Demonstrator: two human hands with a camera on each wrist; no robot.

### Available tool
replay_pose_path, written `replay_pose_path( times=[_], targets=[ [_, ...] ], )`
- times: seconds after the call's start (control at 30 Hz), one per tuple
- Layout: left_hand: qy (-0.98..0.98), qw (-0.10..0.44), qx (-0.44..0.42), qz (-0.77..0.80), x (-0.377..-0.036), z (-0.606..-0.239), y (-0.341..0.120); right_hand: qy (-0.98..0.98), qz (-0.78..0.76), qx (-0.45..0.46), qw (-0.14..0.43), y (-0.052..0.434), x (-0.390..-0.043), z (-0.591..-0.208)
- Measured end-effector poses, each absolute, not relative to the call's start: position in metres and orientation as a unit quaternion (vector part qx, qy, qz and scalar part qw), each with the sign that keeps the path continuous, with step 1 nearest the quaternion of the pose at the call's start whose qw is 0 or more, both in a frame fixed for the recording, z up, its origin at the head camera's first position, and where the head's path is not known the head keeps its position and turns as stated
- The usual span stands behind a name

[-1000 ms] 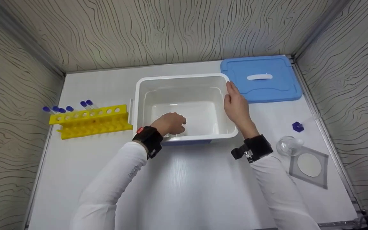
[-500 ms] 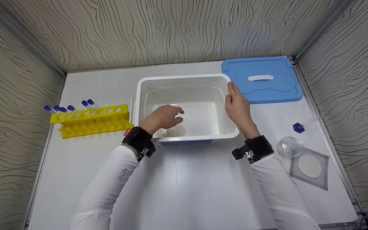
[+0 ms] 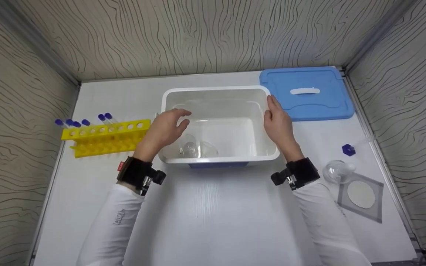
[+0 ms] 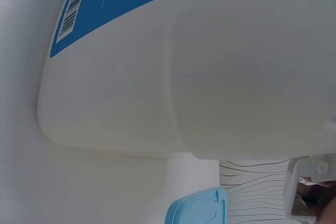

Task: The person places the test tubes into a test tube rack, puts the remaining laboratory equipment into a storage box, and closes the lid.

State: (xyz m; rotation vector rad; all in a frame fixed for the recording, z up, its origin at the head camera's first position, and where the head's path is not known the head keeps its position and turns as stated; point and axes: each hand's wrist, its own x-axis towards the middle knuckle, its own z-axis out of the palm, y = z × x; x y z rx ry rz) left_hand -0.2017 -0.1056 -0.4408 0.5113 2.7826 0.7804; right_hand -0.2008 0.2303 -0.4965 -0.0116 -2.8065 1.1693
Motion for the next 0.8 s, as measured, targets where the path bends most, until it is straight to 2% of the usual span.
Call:
replay_pose_path(
  times=[0.43,0.8],
  targets=[
    [0.941,-0.035,0.034,0.334,-0.194,-0.463,-0.127,-0.924,0.378,-0.006,0.049,0.235,-0.201,-0.498],
    [0.938,-0.06,-0.03,0.341,-0.193,-0.495,-0.121,-0.923,0.382,-0.004,0.052,0.233,-0.201,-0.498]
  ],
)
